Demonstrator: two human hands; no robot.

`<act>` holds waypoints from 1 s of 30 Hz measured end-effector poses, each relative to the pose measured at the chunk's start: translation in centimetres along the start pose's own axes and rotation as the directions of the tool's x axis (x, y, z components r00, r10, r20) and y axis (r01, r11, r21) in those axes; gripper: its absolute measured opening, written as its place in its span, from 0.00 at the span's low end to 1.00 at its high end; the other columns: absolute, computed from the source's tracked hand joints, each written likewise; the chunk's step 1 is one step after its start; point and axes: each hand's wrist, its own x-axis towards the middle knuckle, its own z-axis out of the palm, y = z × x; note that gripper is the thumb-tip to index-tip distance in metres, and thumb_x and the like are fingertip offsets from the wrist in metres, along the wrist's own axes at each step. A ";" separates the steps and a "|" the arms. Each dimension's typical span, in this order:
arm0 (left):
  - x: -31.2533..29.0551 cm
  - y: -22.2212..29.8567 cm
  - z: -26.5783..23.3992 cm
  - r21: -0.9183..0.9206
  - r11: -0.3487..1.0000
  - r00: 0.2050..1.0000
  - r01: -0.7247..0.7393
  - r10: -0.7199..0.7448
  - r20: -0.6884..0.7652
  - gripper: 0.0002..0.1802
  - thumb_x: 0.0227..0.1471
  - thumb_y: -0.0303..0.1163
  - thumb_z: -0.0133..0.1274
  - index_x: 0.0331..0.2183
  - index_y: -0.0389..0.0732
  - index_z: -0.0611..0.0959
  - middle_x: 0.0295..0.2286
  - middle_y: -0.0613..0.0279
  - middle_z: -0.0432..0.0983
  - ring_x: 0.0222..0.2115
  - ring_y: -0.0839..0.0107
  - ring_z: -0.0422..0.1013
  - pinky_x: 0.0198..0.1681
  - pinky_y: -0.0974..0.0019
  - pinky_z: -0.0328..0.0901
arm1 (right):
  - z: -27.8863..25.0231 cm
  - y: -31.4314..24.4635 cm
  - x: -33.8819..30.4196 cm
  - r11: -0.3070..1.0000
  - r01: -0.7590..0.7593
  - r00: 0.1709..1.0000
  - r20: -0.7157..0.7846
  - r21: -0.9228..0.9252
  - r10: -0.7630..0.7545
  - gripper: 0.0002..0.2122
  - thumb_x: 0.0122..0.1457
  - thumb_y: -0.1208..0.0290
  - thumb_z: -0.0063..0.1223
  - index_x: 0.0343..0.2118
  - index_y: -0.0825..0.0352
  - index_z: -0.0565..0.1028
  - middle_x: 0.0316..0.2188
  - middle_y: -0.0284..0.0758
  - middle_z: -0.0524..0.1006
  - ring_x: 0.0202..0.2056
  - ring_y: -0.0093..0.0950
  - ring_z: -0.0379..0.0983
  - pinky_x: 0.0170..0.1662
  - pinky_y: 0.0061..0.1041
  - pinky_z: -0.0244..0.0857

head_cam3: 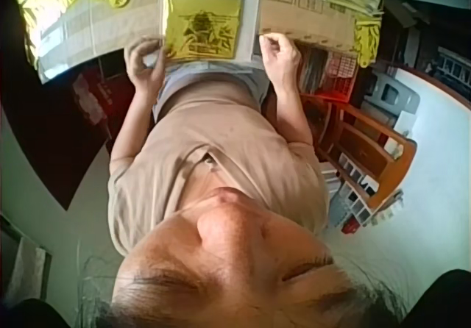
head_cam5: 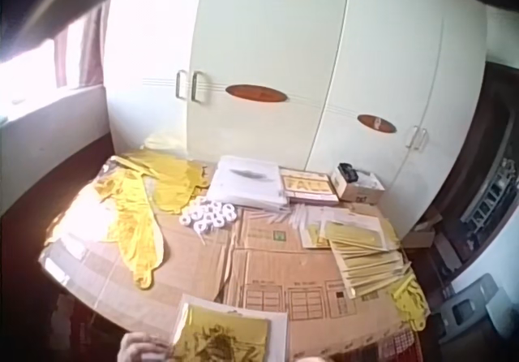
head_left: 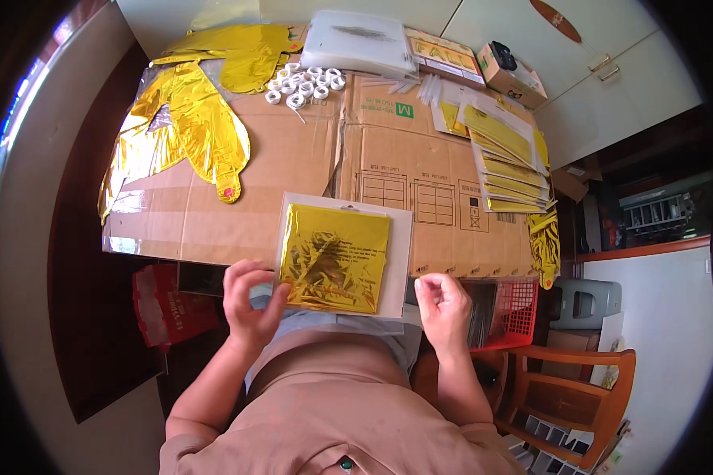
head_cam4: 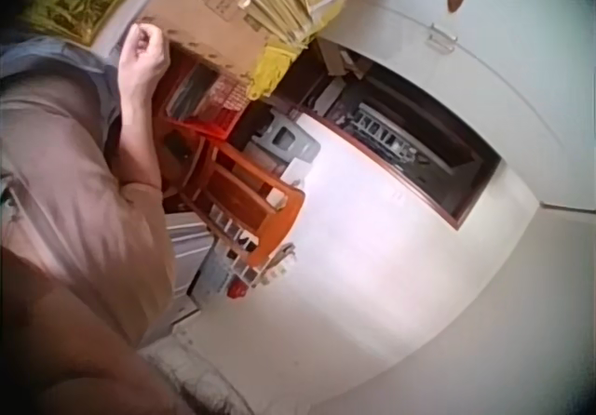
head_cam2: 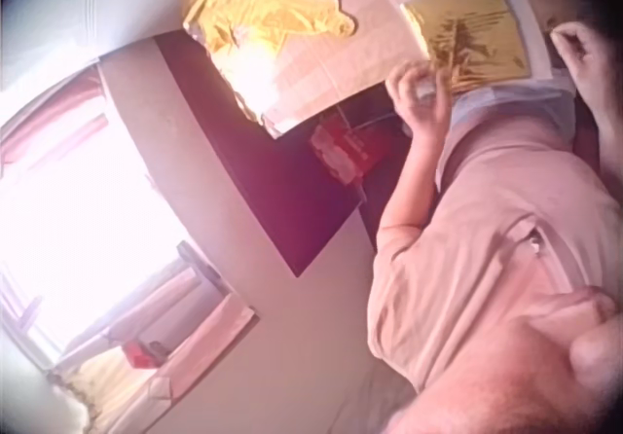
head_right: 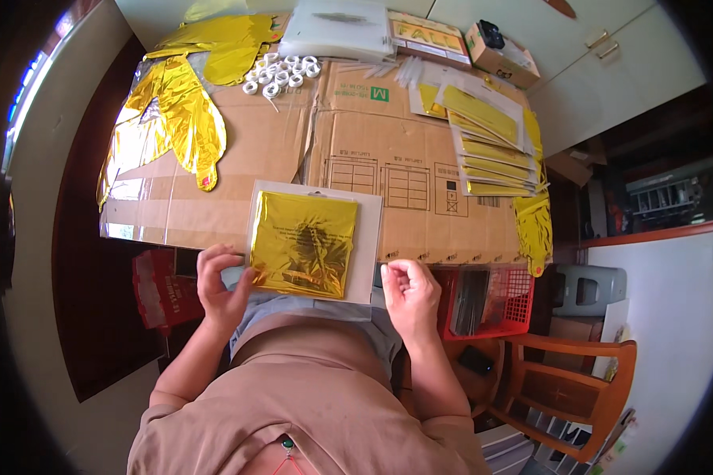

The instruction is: Folding uninflated gold foil balloons and placing them into clear plastic packaging sleeves.

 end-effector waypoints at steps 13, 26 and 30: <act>2.6 2.5 -2.6 -0.196 0.745 0.716 0.638 -0.480 0.506 0.10 0.62 0.31 0.57 0.38 0.32 0.80 0.23 0.67 0.73 0.24 0.78 0.67 0.28 0.73 0.62 | 3.6 5.6 -2.4 0.599 -0.455 0.883 0.422 0.659 0.206 0.08 0.68 0.72 0.54 0.46 0.69 0.78 0.31 0.32 0.80 0.30 0.20 0.78 0.33 0.22 0.75; 6.4 11.5 -6.5 0.100 0.995 0.961 -0.002 -0.026 0.275 0.11 0.58 0.19 0.54 0.43 0.31 0.82 0.21 0.61 0.76 0.19 0.82 0.68 0.25 0.75 0.64 | 6.0 2.9 -1.1 0.207 -0.425 0.902 0.431 0.881 0.017 0.07 0.69 0.74 0.47 0.38 0.69 0.76 0.33 0.32 0.77 0.35 0.24 0.75 0.45 0.30 0.73; 5.4 10.8 -5.0 0.082 0.974 0.944 0.212 -0.226 0.239 0.10 0.60 0.19 0.53 0.44 0.30 0.82 0.23 0.68 0.74 0.24 0.86 0.65 0.28 0.79 0.62 | 4.7 3.9 -0.9 0.138 -0.407 0.908 0.416 0.903 -0.047 0.11 0.70 0.71 0.47 0.51 0.67 0.74 0.35 0.34 0.78 0.37 0.25 0.77 0.45 0.31 0.73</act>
